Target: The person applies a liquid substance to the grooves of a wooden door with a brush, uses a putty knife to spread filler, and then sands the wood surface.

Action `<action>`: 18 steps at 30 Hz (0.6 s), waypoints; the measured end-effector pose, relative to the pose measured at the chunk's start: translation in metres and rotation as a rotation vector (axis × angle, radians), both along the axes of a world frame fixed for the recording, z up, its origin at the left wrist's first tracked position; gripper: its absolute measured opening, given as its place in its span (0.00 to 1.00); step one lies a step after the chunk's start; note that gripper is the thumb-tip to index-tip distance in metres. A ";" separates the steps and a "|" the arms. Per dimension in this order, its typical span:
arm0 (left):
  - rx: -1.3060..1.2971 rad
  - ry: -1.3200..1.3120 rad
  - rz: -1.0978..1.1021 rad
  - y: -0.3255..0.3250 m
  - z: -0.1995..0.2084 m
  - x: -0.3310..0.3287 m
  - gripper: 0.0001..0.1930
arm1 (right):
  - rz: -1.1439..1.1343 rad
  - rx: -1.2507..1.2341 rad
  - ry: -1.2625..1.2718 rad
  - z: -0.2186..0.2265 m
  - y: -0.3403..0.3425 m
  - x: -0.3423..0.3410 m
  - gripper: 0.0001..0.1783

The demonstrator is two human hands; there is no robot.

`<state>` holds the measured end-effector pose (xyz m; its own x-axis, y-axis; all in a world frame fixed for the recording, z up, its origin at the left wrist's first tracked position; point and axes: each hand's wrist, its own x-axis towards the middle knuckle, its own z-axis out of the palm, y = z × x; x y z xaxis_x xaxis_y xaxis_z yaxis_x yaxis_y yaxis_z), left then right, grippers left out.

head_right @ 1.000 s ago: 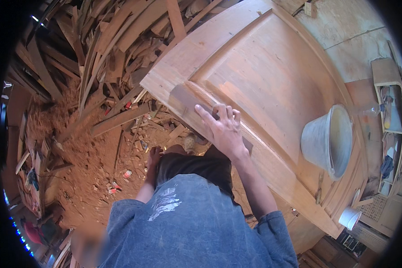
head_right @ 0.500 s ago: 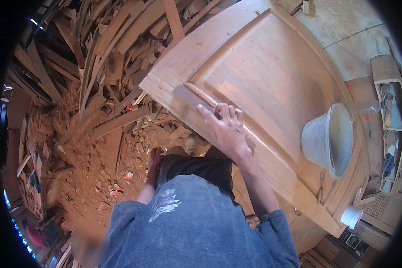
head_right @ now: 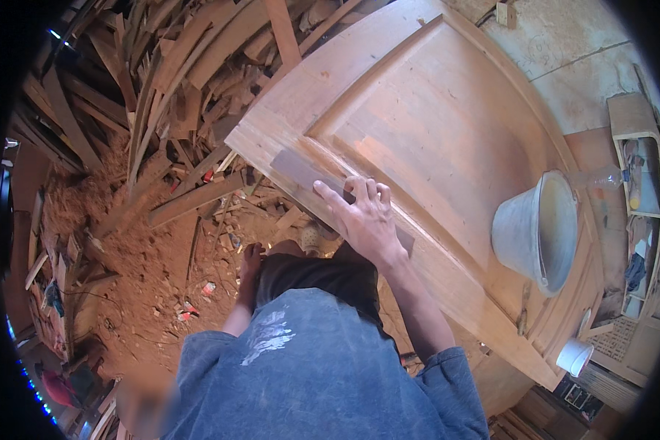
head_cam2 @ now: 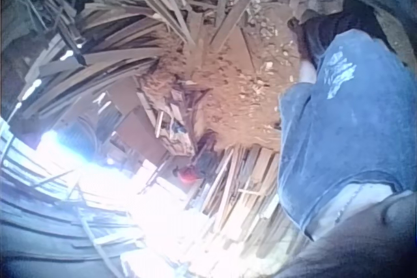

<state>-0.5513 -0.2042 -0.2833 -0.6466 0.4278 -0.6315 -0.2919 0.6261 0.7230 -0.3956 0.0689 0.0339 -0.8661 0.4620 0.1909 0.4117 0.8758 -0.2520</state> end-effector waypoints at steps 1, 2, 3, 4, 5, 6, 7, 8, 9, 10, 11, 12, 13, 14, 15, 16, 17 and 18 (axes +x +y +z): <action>-0.001 0.005 -0.015 -0.001 0.000 0.000 0.21 | -0.003 -0.004 -0.010 0.001 0.001 0.000 0.23; -0.001 0.005 -0.020 -0.003 -0.003 -0.001 0.21 | -0.024 0.009 -0.011 0.003 0.003 -0.002 0.23; 0.000 0.005 -0.026 -0.004 -0.006 -0.001 0.22 | -0.037 0.006 -0.010 0.002 0.006 -0.003 0.23; 0.000 0.005 -0.032 -0.005 -0.009 0.000 0.22 | -0.050 0.002 -0.009 0.000 0.007 -0.004 0.23; -0.006 0.020 -0.026 -0.004 -0.011 0.000 0.21 | -0.060 0.003 -0.005 -0.001 0.009 -0.005 0.23; -0.013 0.034 -0.019 -0.004 -0.012 0.001 0.20 | -0.032 0.005 0.001 -0.001 0.006 -0.004 0.23; -0.019 0.048 -0.012 -0.004 -0.014 0.001 0.20 | -0.004 0.007 0.007 -0.002 0.001 -0.001 0.23; -0.012 0.036 -0.001 -0.004 -0.011 0.002 0.20 | 0.023 0.006 0.009 -0.003 -0.003 0.002 0.23; -0.005 0.024 0.010 -0.002 -0.009 0.002 0.20 | 0.014 0.000 0.001 -0.003 -0.003 0.002 0.23; 0.002 0.011 0.021 -0.001 -0.007 0.002 0.20 | 0.004 -0.006 -0.007 -0.003 -0.002 0.001 0.22; -0.010 0.002 0.004 -0.001 -0.006 0.001 0.20 | -0.004 -0.012 -0.011 -0.001 -0.001 -0.001 0.22; -0.022 -0.007 -0.013 -0.001 -0.005 0.000 0.21 | -0.042 -0.020 -0.045 0.000 0.001 -0.003 0.22; -0.033 -0.017 -0.030 -0.002 -0.004 -0.001 0.22 | -0.043 -0.005 -0.035 -0.001 0.002 -0.004 0.22; -0.030 -0.024 -0.028 -0.001 -0.003 -0.001 0.22 | -0.044 0.015 -0.022 -0.002 0.003 -0.005 0.22; -0.027 -0.032 -0.025 -0.001 -0.002 -0.001 0.22 | -0.045 0.035 -0.009 -0.002 0.004 -0.006 0.22; -0.023 -0.039 -0.023 -0.001 -0.001 -0.001 0.22 | -0.034 0.029 -0.007 -0.001 0.002 -0.005 0.22; -0.022 -0.037 -0.026 -0.001 -0.003 -0.001 0.22 | -0.021 0.021 -0.009 -0.001 -0.002 -0.002 0.22; -0.020 -0.034 -0.029 -0.002 -0.004 -0.002 0.22 | -0.008 0.013 -0.010 0.000 -0.004 -0.001 0.22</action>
<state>-0.5531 -0.2060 -0.2875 -0.6121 0.4326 -0.6619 -0.2980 0.6491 0.6999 -0.3967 0.0652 0.0336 -0.8642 0.4667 0.1879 0.4214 0.8755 -0.2366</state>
